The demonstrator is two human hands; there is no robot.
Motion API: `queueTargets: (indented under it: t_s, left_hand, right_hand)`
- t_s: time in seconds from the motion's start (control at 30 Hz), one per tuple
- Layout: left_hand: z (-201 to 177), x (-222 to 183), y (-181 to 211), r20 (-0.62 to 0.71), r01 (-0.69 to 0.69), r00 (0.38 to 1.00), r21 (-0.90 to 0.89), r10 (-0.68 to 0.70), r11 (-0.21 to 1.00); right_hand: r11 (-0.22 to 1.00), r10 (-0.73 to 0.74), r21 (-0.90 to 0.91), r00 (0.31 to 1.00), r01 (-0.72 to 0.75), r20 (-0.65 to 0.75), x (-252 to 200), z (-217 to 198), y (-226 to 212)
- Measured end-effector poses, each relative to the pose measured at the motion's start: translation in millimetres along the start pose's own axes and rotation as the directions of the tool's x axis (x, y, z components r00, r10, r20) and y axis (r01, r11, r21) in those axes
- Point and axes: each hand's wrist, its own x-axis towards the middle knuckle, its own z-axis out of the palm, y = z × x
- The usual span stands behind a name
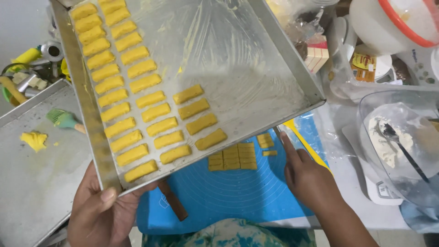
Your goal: Cut dough into small rectangular pieces and arrange them neatly on a baking tray
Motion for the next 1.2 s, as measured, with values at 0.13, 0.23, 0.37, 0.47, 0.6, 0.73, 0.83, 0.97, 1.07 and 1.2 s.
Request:
queueTargets:
  t_s: [0.13, 0.23, 0.37, 0.47, 0.6, 0.73, 0.83, 0.97, 1.07, 1.2]
  left_hand:
    - [-3.9, -6.2, 6.5, -0.054, -0.018, 0.998, 0.039, 0.02, 0.999]
    - [-1.8, -7.2, 10.3, -0.13, -0.014, 0.991, 0.149, 0.033, 0.989]
    - [-5.1, -8.0, 15.7, -0.155, -0.013, 0.987, 0.155, 0.037, 0.988]
    - [-6.5, -7.7, 16.9, -0.156, -0.016, 0.987, 0.151, 0.04, 0.988]
    - [-7.2, -6.1, 14.8, -0.148, -0.035, 0.987, 0.167, 0.061, 0.985]
    - [-9.0, -5.4, 11.4, -0.135, -0.035, 0.99, 0.118, 0.051, 0.992]
    - [-4.0, -2.3, 10.5, -0.132, -0.056, 0.989, 0.121, 0.072, 0.991]
    - [-2.1, -2.3, 12.3, -0.113, -0.005, 0.993, 0.114, 0.018, 0.993]
    - [-3.0, -2.3, 13.4, -0.124, 0.0, 0.992, 0.117, 0.015, 0.993]
    - [-17.1, -3.1, 7.8, -0.097, -0.066, 0.993, 0.075, 0.073, 0.995]
  right_hand:
    - [0.982, -0.109, 0.134, 0.977, 0.135, -0.185, 44.5, 12.0, -19.7]
    - [0.896, -0.139, 0.388, 0.965, 0.218, -0.221, 79.8, 29.9, -33.3]
    - [0.966, -0.123, 0.239, 0.989, 0.1, 0.085, 95.0, 33.0, -48.7]
    - [0.95, -0.13, 0.285, 0.991, 0.128, -0.012, 89.6, 29.6, -49.7]
    - [0.92, -0.034, 0.378, 0.981, 0.106, -0.192, 78.3, 18.9, -55.2]
    - [0.931, -0.183, 0.3, 0.978, 0.206, -0.105, 92.5, 58.1, -40.1]
    - [0.929, -0.11, 0.347, 0.992, 0.126, -0.065, 87.4, 43.7, -39.7]
    - [0.875, -0.009, 0.483, 0.998, 0.041, -0.068, 68.2, 11.0, -25.0]
    - [0.847, 0.156, 0.524, 0.984, -0.089, -0.085, 51.2, -16.9, -9.8]
    - [0.798, 0.379, 0.504, 0.925, -0.329, 0.004, 21.5, -36.2, 19.2]
